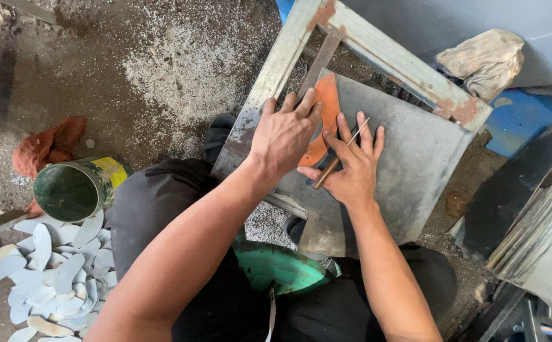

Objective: The person places an orange template on a gray sheet and uses a pointed tool to trace its outline. The person repeatedly repositions the template and continues tracing curved lines on the sheet.

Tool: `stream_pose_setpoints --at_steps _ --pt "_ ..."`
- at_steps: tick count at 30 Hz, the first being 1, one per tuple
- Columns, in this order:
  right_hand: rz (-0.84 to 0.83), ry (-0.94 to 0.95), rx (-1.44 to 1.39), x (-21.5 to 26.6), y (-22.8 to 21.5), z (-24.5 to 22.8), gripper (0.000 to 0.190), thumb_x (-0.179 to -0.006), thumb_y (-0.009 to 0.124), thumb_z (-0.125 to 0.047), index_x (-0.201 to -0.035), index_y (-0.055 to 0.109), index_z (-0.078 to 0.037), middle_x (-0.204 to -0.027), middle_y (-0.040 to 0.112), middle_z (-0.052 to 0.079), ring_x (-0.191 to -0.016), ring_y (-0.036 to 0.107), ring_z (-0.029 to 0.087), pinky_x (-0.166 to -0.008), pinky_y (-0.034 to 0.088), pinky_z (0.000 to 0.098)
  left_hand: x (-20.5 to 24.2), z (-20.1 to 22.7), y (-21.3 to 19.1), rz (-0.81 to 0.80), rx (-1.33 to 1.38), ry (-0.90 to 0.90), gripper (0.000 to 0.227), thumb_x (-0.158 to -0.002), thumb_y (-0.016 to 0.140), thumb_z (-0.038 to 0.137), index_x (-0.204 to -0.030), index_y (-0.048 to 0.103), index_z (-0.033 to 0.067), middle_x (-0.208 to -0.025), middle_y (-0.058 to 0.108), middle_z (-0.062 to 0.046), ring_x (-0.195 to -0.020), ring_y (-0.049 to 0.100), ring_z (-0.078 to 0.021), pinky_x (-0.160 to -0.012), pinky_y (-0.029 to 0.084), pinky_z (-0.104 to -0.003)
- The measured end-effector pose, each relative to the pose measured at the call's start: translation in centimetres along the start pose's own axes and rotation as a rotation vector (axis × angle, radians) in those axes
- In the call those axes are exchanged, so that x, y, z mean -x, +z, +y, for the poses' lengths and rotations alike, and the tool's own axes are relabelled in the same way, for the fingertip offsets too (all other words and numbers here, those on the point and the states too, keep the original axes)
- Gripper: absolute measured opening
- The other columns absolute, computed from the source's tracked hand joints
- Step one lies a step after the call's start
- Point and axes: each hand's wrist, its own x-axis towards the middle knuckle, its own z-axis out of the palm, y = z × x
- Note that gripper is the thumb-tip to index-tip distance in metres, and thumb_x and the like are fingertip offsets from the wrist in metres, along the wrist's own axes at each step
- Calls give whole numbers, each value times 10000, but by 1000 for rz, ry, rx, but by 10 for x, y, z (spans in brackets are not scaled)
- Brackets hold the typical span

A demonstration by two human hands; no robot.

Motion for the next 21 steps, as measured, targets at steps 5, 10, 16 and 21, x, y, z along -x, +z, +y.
stream_pose_setpoints --at_steps 5,10,16,21 --pt "4 -3 -7 1 1 1 794 -622 897 -655 -1186 780 -108 -1502 602 118 -1519 375 378 -1247 119 655 1 2 -8 -47 11 -12 901 -670 880 282 -1446 487 47 -1577 405 -130 -1350 476 -319 -992 427 -504" --pt "2 9 2 2 4 3 776 -624 908 -639 -1178 777 -112 -1491 615 112 -1522 383 372 -1253 122 653 2 6 -17 -60 86 -29 1151 -495 915 452 -1455 462 6 -1577 365 -174 -1375 424 -375 -1004 397 -548" --pt "-48 26 34 3 2 6 734 -535 915 -536 -1120 768 -119 -1507 604 111 -1512 370 385 -1246 124 652 -5 24 -2 24 -200 44 695 -789 796 351 -1319 589 -49 -1613 320 -236 -1501 337 -362 -1190 277 -579" --pt "-3 -8 -43 -4 -5 14 524 -706 843 -402 -1108 740 -81 -1425 662 106 -1441 468 371 -1215 210 631 -18 26 27 -212 -218 64 600 -856 602 277 -1341 558 -75 -1622 219 -304 -1493 288 -386 -1197 253 -466"
